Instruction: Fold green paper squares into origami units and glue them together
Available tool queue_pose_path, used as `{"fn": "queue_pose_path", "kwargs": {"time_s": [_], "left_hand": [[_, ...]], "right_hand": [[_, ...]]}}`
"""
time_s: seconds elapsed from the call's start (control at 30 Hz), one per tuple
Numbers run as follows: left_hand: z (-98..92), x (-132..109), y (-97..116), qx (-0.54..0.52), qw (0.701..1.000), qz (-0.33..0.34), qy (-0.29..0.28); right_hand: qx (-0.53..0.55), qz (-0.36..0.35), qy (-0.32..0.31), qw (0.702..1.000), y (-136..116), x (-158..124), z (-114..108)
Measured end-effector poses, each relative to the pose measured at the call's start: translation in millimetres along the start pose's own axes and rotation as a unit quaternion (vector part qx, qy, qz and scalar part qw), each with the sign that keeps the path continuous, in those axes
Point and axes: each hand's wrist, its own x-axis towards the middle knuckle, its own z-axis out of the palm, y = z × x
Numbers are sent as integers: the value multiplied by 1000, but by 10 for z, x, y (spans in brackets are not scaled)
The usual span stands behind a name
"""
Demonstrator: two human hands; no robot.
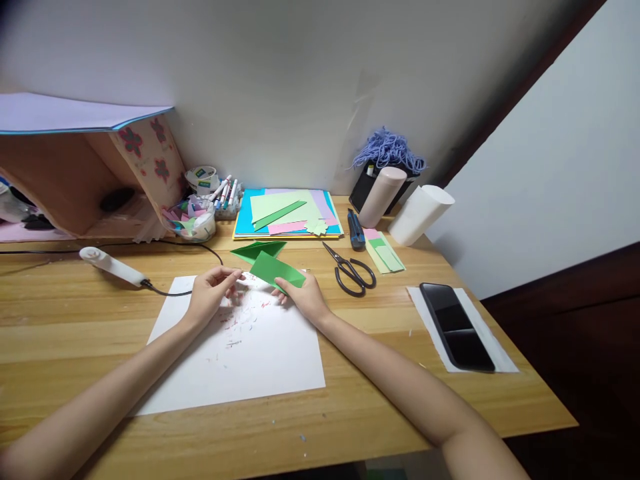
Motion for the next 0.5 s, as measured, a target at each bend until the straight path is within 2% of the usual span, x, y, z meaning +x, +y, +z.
{"fn": "queue_pose_path", "kwargs": {"time_s": [0.1,0.23,0.5], "left_hand": [[32,-33,23,-20,999,5,-37],[45,-54,10,-17,999,21,-34],[34,-61,-29,14,998,44,-30]], "right_hand": [[-1,-6,-9,1000,-3,-8,7],[-16,-3,-29,999,11,-19,9],[-14,-6,-5,1000,19,-22,6]]}}
